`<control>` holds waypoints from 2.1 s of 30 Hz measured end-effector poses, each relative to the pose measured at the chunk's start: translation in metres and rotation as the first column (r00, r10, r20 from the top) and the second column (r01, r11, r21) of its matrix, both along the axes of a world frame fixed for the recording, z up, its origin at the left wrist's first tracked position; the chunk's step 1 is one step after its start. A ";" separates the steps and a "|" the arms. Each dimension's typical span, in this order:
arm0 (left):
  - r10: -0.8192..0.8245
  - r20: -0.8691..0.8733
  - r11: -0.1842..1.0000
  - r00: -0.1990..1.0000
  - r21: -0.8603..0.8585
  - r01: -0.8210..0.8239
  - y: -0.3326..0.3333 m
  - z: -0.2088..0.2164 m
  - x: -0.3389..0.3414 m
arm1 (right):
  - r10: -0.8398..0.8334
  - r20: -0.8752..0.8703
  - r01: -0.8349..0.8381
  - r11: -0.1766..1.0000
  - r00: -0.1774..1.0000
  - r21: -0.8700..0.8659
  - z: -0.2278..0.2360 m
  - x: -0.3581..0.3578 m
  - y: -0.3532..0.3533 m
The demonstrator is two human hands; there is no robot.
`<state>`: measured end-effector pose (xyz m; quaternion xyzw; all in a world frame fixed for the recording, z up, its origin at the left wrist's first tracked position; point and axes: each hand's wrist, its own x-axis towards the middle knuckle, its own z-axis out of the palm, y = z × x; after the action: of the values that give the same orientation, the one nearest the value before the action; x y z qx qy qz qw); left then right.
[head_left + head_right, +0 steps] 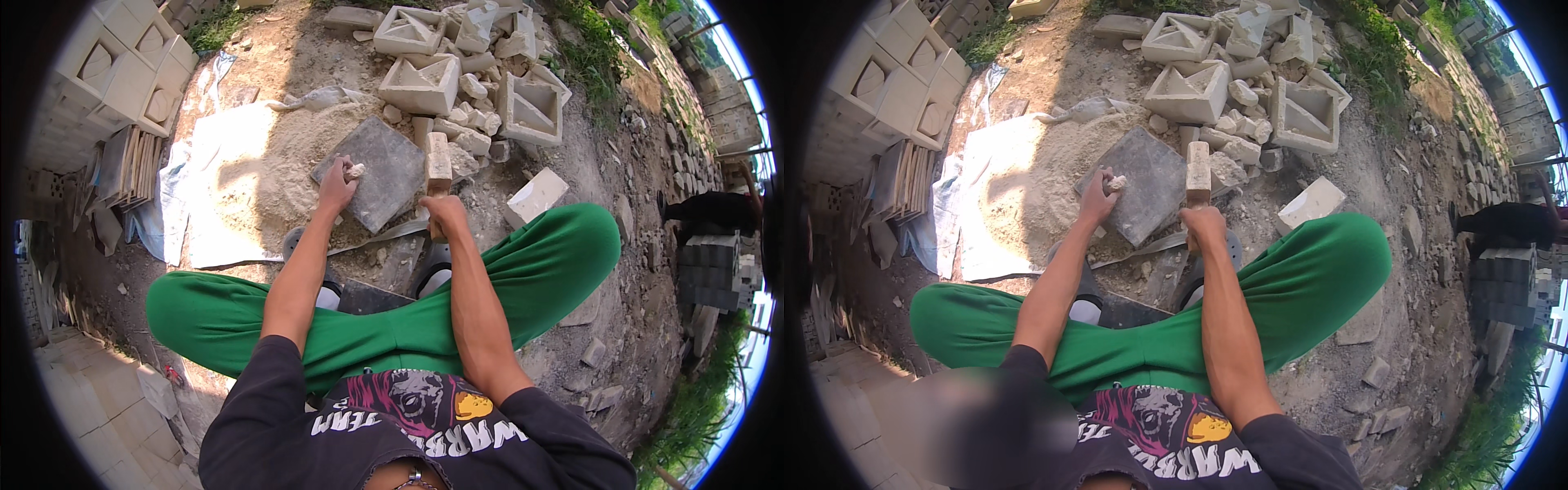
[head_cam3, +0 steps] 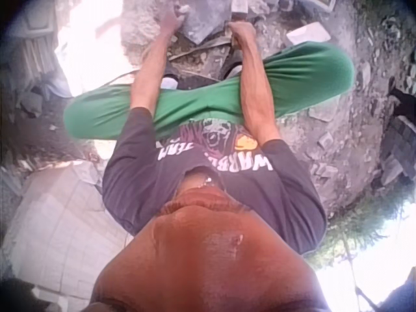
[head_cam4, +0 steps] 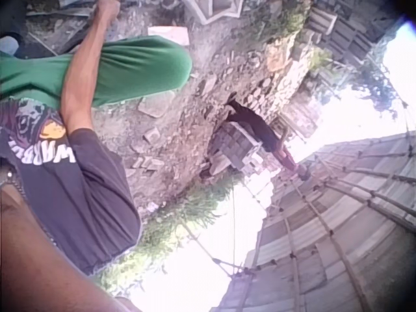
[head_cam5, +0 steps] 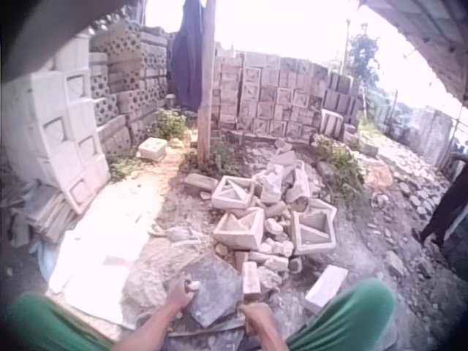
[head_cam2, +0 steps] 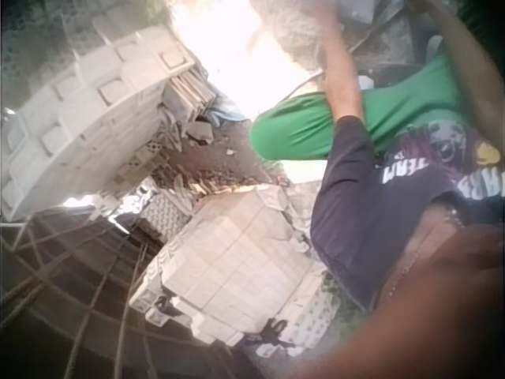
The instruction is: The person sits on the ground and repeatedly strikes a stone block with a wooden mallet to break it into smaller pieces. The person handles the stone block and mallet, breaking it down over time.
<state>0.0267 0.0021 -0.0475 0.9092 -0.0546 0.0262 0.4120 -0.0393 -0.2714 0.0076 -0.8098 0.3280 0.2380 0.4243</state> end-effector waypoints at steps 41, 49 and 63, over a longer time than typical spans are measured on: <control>0.346 -0.216 0.903 0.913 -0.188 -0.387 -0.011 -0.002 -0.033 | 0.181 0.478 -0.210 0.978 0.859 0.007 0.030 0.024 0.106; 0.363 -0.234 0.911 0.902 -0.116 -0.397 -0.007 0.000 -0.030 | 0.210 0.163 -0.227 0.969 0.964 0.099 0.006 0.023 0.097; 0.376 -0.200 0.908 0.905 -0.114 -0.403 -0.013 -0.002 -0.030 | 0.269 0.145 -0.282 0.956 0.952 0.078 -0.008 0.024 0.094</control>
<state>-0.0032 -0.0113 -0.0493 0.8663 0.1666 0.0331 0.4697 -0.0149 -0.1776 -0.0005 -0.8399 0.1707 0.2564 0.4470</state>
